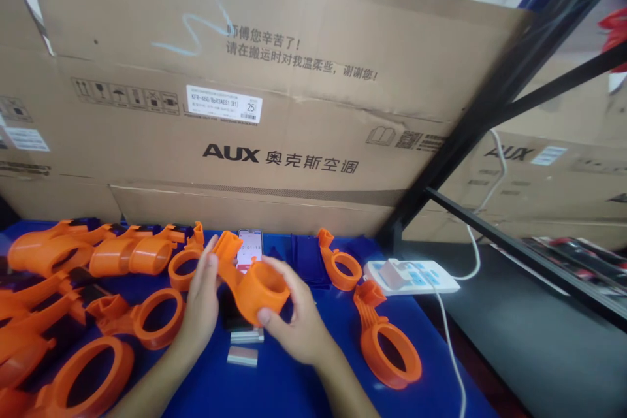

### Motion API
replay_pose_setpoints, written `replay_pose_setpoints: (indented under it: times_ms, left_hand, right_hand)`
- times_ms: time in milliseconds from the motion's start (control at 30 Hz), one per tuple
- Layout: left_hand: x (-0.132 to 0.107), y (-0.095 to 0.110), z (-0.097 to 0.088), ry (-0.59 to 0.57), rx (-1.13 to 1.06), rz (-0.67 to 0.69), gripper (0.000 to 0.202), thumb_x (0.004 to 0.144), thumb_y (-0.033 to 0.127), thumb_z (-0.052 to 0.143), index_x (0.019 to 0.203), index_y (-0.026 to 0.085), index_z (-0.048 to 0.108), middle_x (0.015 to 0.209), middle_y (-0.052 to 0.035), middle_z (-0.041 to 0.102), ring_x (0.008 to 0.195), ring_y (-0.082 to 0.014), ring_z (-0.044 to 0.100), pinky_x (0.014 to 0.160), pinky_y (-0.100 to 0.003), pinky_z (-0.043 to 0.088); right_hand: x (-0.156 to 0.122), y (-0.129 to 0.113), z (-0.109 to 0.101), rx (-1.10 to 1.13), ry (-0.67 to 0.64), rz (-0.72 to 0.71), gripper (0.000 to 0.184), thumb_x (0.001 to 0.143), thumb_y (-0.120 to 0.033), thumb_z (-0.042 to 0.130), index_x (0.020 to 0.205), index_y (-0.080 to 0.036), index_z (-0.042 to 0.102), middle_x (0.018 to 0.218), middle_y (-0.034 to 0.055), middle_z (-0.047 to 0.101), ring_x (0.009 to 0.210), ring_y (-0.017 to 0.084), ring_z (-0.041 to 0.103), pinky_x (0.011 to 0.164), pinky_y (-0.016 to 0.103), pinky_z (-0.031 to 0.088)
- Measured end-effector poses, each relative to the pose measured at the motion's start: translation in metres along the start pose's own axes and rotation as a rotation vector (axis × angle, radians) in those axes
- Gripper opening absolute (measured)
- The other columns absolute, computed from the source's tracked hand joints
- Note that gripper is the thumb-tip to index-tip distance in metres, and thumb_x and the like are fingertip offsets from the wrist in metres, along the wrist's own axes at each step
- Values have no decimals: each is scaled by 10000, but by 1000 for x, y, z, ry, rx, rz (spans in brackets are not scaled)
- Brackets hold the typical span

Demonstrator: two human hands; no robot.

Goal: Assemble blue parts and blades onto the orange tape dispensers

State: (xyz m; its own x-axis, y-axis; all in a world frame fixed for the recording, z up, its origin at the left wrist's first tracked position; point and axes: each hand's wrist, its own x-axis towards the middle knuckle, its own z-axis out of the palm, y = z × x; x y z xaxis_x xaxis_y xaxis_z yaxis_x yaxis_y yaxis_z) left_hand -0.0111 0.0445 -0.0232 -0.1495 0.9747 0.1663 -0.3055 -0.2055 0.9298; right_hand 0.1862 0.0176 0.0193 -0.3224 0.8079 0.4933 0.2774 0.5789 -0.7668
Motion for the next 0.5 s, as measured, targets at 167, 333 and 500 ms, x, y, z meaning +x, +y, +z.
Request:
replay_pose_setpoints:
  times_ms: [167,333,500]
  left_hand:
    - [-6,11,5,-28,606,278,573,959,479,576,1500,321,470,1512,-118,516,1355,-338,500,1112,-528,388]
    - [7,36,-37,-16,1454,499,662,885,548,634,1439,196,548,1471,-243,526,1397,-482,395,1115,-669,264]
    - [47,73,-100,-44,1860,318,622,933,591,492,1354,145,595,1193,-242,673,1170,-443,574,947,-570,433]
  right_hand:
    - [2,8,-4,-3,353,48,531,926,-389,649,1410,-230,500,1395,124,605,1258,308,605,1084,471,476]
    - [4,13,-3,-64,432,44,519,932,-380,646,1407,-225,503,1376,132,611,1254,322,602,1078,509,475]
    - [6,11,1,-179,319,1,555,902,-378,685,1408,-235,509,1332,129,634,1208,323,621,1040,496,496]
